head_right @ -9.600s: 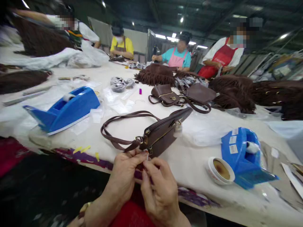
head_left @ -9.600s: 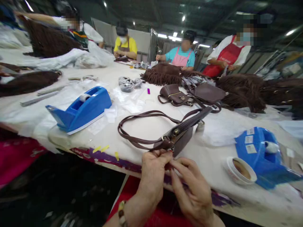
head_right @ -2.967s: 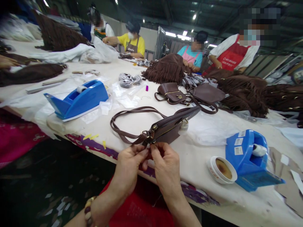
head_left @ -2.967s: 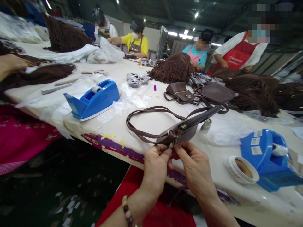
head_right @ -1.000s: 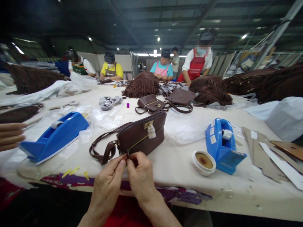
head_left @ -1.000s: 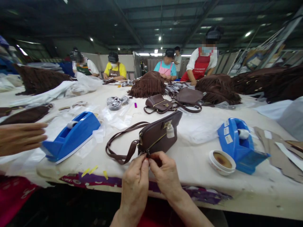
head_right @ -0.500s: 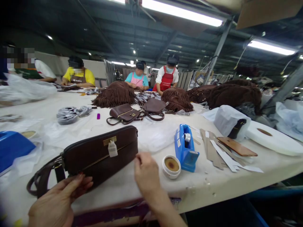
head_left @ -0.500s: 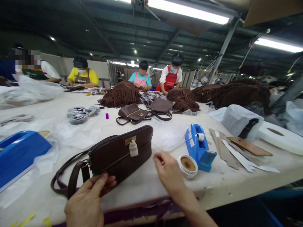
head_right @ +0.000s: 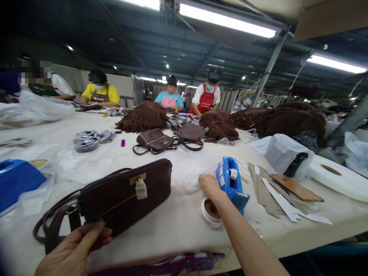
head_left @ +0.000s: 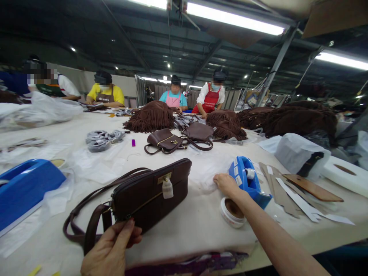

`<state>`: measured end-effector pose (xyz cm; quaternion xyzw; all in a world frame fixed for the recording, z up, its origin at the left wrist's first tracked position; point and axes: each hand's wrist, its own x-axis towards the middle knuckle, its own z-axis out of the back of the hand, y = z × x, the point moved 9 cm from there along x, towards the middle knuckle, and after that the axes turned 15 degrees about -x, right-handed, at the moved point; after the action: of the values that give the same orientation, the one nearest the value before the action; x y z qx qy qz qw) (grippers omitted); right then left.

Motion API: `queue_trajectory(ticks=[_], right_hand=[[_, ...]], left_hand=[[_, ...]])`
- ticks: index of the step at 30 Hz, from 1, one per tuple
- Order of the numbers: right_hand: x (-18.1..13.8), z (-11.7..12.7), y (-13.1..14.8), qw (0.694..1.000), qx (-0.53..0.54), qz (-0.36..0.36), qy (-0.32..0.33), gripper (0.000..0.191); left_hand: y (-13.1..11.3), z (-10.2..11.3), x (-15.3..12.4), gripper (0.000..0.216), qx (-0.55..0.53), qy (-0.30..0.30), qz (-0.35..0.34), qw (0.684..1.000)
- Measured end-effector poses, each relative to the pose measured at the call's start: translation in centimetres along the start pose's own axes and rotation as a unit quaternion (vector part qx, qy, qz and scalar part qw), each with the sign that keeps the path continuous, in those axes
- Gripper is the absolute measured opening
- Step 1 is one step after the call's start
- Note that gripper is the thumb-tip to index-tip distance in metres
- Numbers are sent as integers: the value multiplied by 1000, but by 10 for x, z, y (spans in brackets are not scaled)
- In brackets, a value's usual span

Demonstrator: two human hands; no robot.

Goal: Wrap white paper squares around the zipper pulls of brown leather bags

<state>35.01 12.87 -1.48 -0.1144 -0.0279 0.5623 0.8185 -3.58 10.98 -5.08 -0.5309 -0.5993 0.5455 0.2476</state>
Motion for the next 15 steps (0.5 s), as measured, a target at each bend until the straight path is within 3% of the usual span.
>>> queue_trajectory(ticks=[10, 15], right_hand=[[5, -1, -6, 997, 39, -67, 3, 23], [7, 0, -11, 989, 101, -109, -25, 22]], left_hand=[[-1, -2, -5, 35, -20, 7, 0, 1000], [-4, -3, -7, 35, -3, 10, 2, 1000]])
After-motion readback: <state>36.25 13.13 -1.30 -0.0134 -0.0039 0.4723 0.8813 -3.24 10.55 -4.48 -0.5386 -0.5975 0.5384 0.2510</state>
